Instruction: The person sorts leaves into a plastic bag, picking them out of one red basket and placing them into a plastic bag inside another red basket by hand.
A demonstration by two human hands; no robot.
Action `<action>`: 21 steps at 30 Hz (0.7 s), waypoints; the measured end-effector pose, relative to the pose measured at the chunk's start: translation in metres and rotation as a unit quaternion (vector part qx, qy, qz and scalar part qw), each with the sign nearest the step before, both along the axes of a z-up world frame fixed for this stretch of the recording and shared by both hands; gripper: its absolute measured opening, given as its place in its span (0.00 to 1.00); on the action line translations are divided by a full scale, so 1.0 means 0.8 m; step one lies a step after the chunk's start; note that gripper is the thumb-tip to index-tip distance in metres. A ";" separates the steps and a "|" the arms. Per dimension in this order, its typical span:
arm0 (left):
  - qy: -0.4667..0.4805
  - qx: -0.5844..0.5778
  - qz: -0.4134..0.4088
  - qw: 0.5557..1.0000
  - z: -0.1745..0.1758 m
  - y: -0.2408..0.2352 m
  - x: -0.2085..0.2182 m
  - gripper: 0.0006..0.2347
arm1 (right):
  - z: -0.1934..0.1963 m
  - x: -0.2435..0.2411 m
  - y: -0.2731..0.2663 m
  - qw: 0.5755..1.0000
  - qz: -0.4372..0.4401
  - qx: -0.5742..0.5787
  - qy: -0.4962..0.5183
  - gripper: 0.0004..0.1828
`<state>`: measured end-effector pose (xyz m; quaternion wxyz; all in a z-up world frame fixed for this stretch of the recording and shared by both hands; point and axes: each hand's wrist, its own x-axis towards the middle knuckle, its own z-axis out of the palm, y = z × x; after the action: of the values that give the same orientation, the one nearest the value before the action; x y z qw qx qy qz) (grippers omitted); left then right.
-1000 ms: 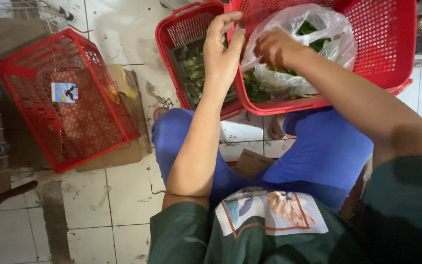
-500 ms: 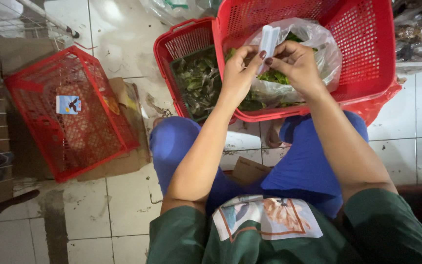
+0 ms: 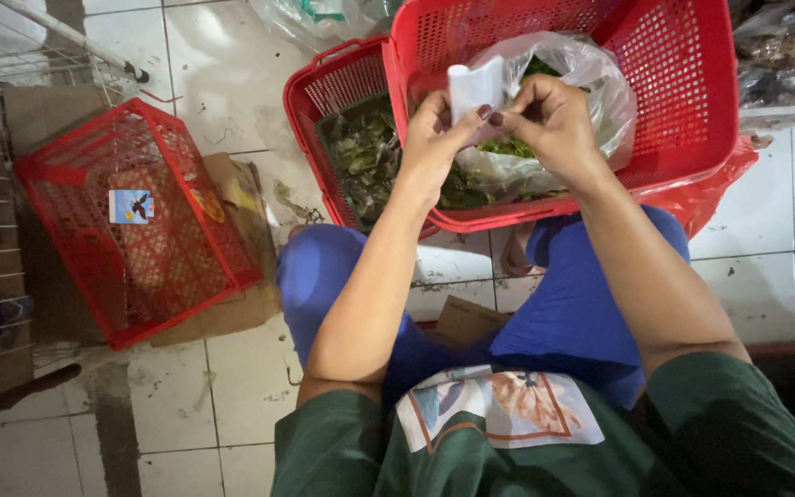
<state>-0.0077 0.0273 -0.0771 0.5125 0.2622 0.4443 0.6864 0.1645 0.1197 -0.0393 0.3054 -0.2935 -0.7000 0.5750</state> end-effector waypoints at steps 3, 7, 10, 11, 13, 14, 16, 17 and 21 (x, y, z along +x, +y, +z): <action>-0.046 -0.024 -0.004 0.999 0.007 -0.003 -0.003 0.14 | 0.002 0.000 0.002 0.996 0.045 -0.065 0.030 0.12; -0.088 -0.008 -0.005 0.996 0.013 -0.004 -0.007 0.15 | 0.009 0.004 0.006 0.977 0.055 -0.179 0.101 0.08; -0.098 -0.022 0.003 0.995 0.017 -0.006 -0.011 0.17 | 0.019 0.007 0.008 0.950 0.062 -0.245 0.182 0.08; -0.098 -0.012 0.014 0.995 0.020 -0.005 -0.012 0.17 | 0.023 0.006 0.010 0.945 0.061 -0.250 0.202 0.10; -0.085 -0.009 0.027 0.996 0.025 -0.007 -0.014 0.19 | 0.034 0.005 0.009 0.934 0.055 -0.268 0.231 0.11; -0.072 -0.016 0.030 0.997 0.027 -0.009 -0.015 0.19 | 0.040 0.006 0.008 0.928 0.051 -0.281 0.240 0.12; -0.051 -0.017 0.035 0.998 0.030 -0.010 -0.015 0.20 | 0.053 0.007 0.006 0.918 0.049 -0.303 0.252 0.15; -0.042 -0.009 0.036 0.998 0.030 -0.011 -0.016 0.20 | 0.058 0.006 0.006 0.913 0.053 -0.312 0.255 0.18; -0.008 0.024 0.055 0.998 0.026 -0.007 -0.014 0.21 | 0.063 0.008 0.008 0.895 0.060 -0.369 0.243 0.24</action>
<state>-0.0186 0.0215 -0.0564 0.4710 0.2443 0.4376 0.7259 0.1706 0.1264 0.0113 0.3003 -0.1935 -0.3581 0.8626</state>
